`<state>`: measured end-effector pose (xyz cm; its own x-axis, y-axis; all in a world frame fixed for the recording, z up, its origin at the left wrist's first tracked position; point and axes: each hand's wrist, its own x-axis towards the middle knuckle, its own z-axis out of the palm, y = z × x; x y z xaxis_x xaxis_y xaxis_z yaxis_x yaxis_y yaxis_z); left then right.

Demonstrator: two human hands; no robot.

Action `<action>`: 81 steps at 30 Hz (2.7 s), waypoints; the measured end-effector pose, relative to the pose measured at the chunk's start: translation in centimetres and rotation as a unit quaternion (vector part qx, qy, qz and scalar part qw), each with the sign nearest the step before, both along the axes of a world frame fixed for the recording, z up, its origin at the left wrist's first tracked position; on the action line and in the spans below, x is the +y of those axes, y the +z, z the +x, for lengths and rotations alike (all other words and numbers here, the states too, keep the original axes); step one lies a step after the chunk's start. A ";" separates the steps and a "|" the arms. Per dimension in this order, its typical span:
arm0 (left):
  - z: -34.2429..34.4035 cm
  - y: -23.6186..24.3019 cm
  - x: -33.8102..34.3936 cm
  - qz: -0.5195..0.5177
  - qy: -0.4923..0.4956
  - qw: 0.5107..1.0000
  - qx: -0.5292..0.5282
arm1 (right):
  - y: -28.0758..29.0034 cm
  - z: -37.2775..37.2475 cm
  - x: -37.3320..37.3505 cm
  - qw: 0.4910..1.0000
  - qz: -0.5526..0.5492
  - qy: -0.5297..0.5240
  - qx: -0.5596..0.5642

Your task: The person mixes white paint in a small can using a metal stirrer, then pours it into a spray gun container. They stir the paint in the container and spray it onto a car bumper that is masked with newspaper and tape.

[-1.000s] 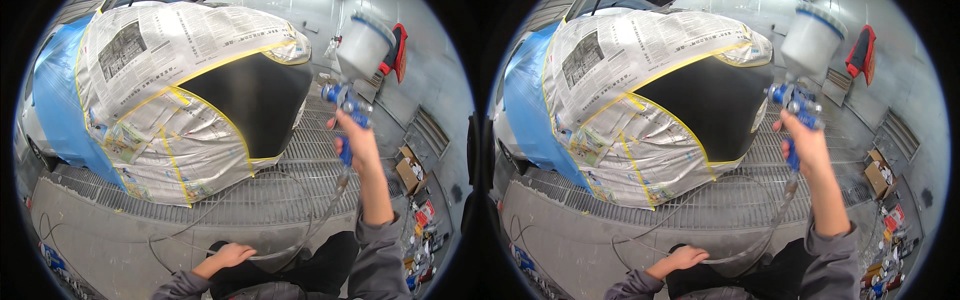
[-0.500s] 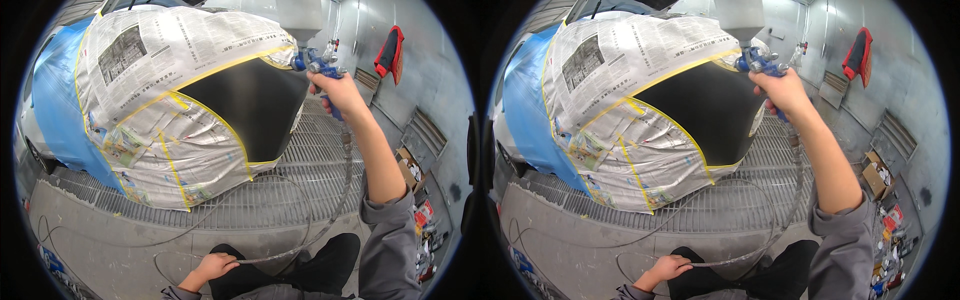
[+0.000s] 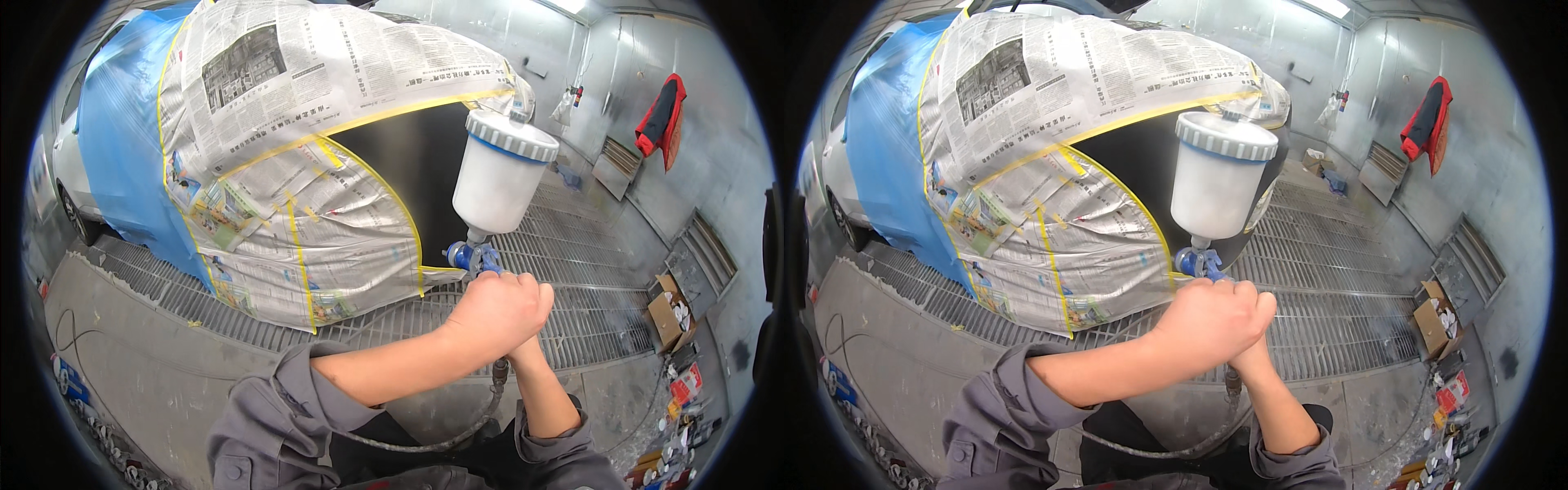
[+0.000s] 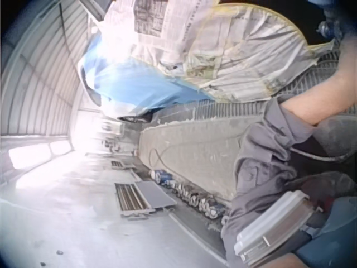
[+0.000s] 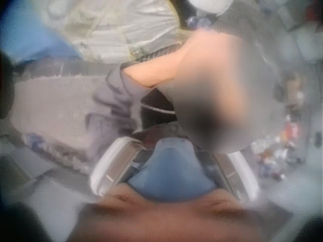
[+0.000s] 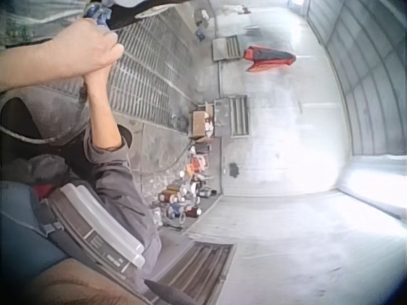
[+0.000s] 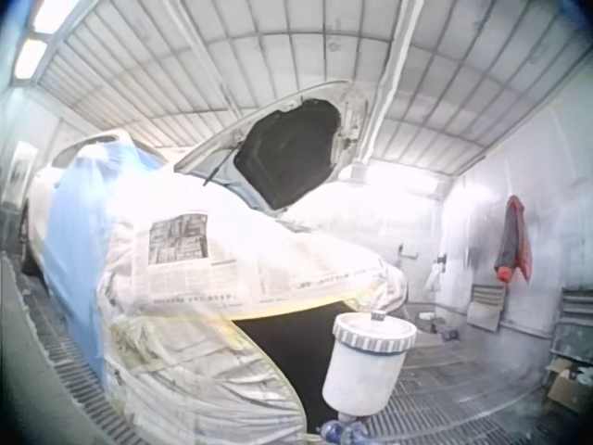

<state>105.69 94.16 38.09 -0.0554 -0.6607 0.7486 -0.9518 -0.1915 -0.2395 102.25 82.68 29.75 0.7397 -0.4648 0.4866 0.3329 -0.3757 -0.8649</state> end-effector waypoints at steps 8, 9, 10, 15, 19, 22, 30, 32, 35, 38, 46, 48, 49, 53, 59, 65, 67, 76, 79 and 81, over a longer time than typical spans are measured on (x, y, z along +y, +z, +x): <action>-0.9 -2.2 -2.4 0.087 0.135 0.984 -0.082 | -0.3 -0.3 -0.7 0.969 -0.232 -0.083 -0.038; -1.2 -1.6 -2.3 0.080 0.126 0.986 -0.075 | 0.0 -0.6 -0.9 0.961 -0.255 -0.095 -0.041; -1.5 -0.8 -2.2 0.074 0.117 0.988 -0.067 | 0.2 -0.9 -1.1 0.955 -0.275 -0.104 -0.043; -1.6 0.3 -1.3 0.078 0.100 0.989 -0.073 | -0.2 -0.7 -1.2 0.938 -0.324 -0.116 -0.048; -1.7 0.5 -1.2 0.078 0.100 0.989 -0.078 | 0.2 -0.9 -1.5 0.934 -0.338 -0.113 -0.039; -1.8 1.0 -0.6 0.084 0.096 0.990 -0.062 | 0.1 -1.0 -2.2 0.957 -0.281 -0.077 -0.013; -0.5 -15.1 6.5 0.130 -0.081 0.877 0.455 | 13.6 -1.8 -3.0 0.989 0.094 -0.020 0.108; 0.6 -23.9 10.0 0.273 -0.117 0.775 0.557 | 17.1 -1.5 -4.9 0.993 0.072 -0.042 0.081; 2.4 -28.9 16.4 0.346 -0.106 0.693 0.623 | 21.4 -1.0 -6.7 0.991 0.045 -0.107 0.058; 2.2 -28.7 20.6 0.260 -0.002 0.822 0.507 | 23.7 -0.7 -9.4 0.983 -0.032 -0.169 0.067; 0.4 -28.3 22.0 0.169 0.021 0.863 0.475 | 25.1 4.6 -5.8 0.984 -0.110 -0.093 0.109; -0.4 -27.9 21.3 0.169 0.017 0.866 0.470 | 25.8 5.8 -4.6 0.986 -0.116 -0.064 0.105; -0.7 -27.6 21.0 0.169 0.015 0.867 0.468 | 26.1 6.3 -4.2 0.986 -0.120 -0.049 0.102; -1.4 -26.9 20.1 0.177 0.012 0.870 0.461 | 27.1 6.8 -4.5 0.986 -0.125 -0.036 0.101; -2.1 -26.2 19.3 0.145 -0.019 0.871 0.468 | 27.6 5.2 -9.6 0.958 -0.186 -0.196 0.097; -2.4 -27.2 19.4 0.173 -0.025 0.857 0.484 | 25.9 4.9 -9.4 0.955 -0.172 -0.221 0.097; -2.7 -27.6 20.0 0.187 -0.017 0.855 0.483 | 24.9 5.9 -6.7 0.956 -0.178 -0.204 0.111; -4.8 -29.6 23.6 0.199 0.043 0.854 0.478 | 21.4 13.3 3.4 0.981 -0.153 -0.040 0.110; -5.6 -29.7 24.7 0.199 0.069 0.848 0.487 | 20.5 14.4 6.4 0.985 -0.126 0.046 0.108; -6.0 -29.8 25.4 0.197 0.084 0.846 0.488 | 19.7 14.2 7.3 0.981 -0.106 0.110 0.118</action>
